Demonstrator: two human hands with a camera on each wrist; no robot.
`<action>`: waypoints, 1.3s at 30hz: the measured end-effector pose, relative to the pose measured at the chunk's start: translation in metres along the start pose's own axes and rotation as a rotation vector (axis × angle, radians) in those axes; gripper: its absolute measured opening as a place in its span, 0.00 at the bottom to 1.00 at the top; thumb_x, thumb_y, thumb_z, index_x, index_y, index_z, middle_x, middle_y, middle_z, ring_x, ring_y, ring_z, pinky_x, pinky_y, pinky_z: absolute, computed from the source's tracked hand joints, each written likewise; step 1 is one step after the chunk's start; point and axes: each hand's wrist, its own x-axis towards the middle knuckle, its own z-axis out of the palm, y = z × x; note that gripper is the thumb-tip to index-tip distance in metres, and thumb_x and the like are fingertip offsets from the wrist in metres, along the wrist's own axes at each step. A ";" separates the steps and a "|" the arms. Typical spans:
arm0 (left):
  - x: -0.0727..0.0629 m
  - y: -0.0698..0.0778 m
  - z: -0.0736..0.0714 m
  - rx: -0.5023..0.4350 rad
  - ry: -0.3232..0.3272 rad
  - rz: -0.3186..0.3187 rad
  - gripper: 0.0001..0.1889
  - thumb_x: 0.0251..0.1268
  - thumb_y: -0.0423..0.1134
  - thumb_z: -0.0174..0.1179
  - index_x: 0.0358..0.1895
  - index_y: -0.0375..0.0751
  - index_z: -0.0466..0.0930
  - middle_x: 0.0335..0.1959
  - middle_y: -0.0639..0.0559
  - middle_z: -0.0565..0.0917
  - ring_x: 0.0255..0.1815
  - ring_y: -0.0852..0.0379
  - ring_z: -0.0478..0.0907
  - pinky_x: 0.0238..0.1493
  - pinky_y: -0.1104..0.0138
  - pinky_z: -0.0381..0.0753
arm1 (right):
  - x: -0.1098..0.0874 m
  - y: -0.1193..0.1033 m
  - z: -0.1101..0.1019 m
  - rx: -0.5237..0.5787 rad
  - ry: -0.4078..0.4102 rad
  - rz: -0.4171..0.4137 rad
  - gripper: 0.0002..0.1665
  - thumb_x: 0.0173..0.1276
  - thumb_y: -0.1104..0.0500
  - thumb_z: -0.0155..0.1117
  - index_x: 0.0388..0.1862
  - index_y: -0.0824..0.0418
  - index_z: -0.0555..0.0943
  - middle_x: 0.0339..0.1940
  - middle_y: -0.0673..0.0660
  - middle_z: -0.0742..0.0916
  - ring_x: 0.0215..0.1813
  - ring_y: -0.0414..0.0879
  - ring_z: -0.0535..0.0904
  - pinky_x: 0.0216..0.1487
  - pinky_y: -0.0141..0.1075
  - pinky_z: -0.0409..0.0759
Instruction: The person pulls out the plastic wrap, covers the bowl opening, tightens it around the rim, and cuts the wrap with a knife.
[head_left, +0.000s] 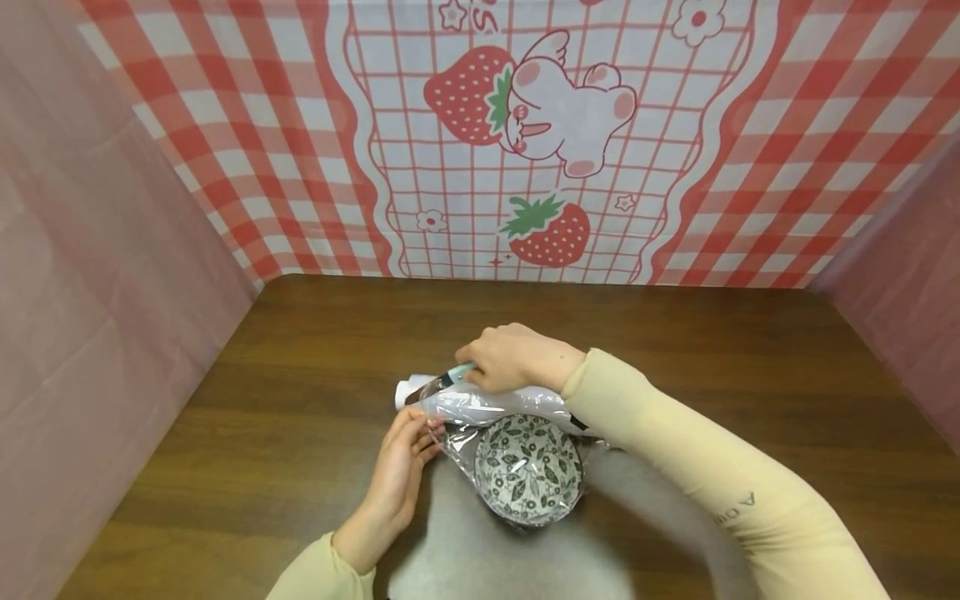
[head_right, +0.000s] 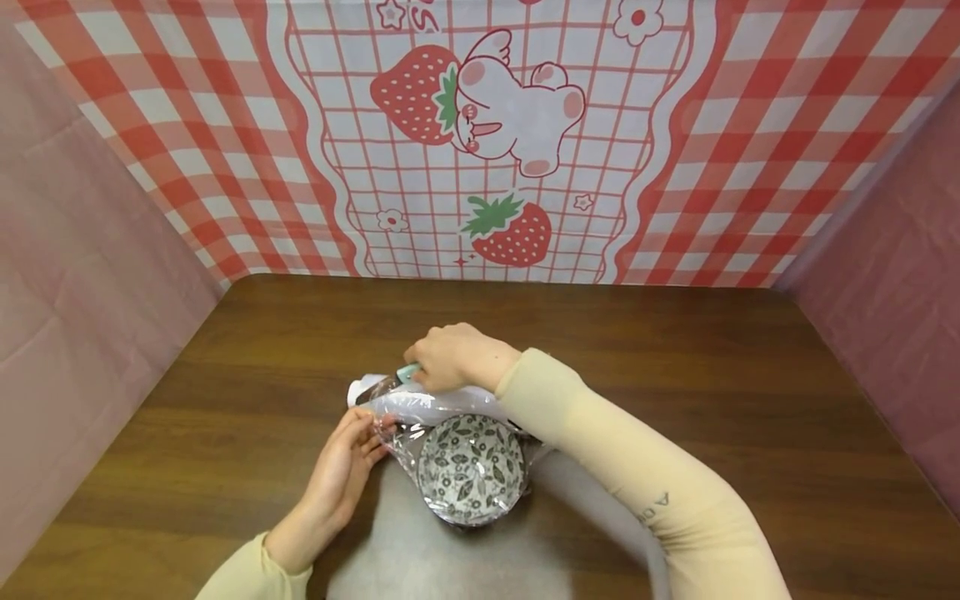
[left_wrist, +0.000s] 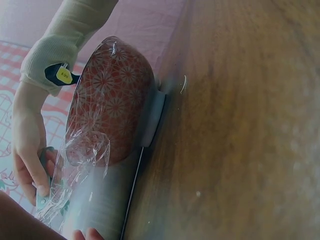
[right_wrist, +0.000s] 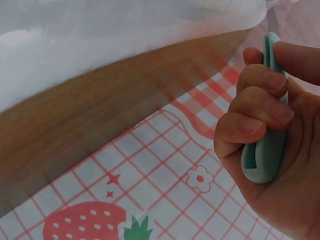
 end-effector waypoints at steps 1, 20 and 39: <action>0.000 0.000 0.000 0.000 0.000 -0.001 0.08 0.68 0.35 0.40 0.29 0.47 0.64 0.35 0.55 0.76 0.39 0.60 0.71 0.44 0.68 0.69 | 0.000 0.000 -0.001 -0.008 -0.004 0.004 0.08 0.64 0.49 0.53 0.35 0.49 0.77 0.26 0.49 0.82 0.30 0.46 0.79 0.31 0.44 0.77; 0.001 -0.005 0.006 0.304 0.318 0.247 0.05 0.59 0.29 0.48 0.29 0.28 0.69 0.48 0.46 0.60 0.48 0.54 0.60 0.46 0.66 0.60 | -0.013 -0.013 -0.011 -0.151 0.018 0.027 0.06 0.62 0.49 0.56 0.32 0.49 0.77 0.24 0.51 0.82 0.27 0.47 0.78 0.24 0.42 0.75; 0.000 0.003 0.001 0.343 0.252 0.244 0.07 0.60 0.29 0.48 0.30 0.25 0.70 0.62 0.42 0.66 0.65 0.44 0.59 0.64 0.54 0.55 | 0.004 -0.032 0.001 -0.247 -0.042 0.005 0.09 0.62 0.47 0.55 0.37 0.49 0.78 0.28 0.49 0.83 0.31 0.46 0.80 0.27 0.40 0.77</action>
